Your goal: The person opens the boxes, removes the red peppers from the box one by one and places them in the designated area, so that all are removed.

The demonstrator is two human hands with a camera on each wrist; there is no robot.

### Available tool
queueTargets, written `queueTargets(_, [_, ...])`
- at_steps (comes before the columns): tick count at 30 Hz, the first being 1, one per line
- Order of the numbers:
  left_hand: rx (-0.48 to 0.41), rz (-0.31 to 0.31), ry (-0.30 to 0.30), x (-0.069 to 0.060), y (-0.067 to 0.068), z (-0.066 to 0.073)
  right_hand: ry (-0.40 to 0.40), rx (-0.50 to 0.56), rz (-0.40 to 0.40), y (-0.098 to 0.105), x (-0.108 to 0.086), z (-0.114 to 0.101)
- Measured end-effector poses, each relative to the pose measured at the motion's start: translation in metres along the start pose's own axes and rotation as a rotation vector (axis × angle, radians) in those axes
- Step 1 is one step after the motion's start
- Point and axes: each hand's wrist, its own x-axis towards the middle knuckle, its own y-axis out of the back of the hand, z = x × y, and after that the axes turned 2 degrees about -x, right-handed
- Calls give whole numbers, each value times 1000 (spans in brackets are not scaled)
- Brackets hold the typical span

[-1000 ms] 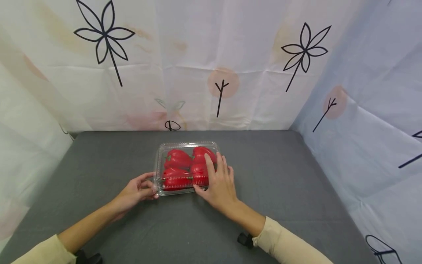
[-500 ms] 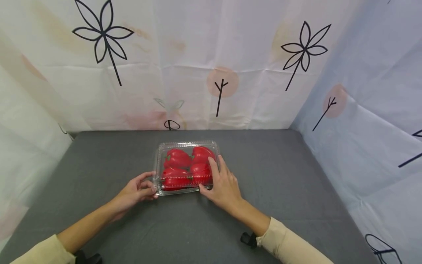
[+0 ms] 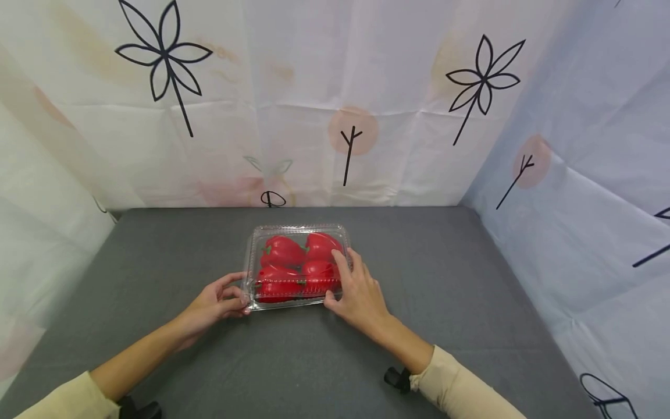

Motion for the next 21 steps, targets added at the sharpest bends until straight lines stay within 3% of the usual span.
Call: queueTargets(21, [27,9,31,3,2,2,-13,98,-73,8,5,6])
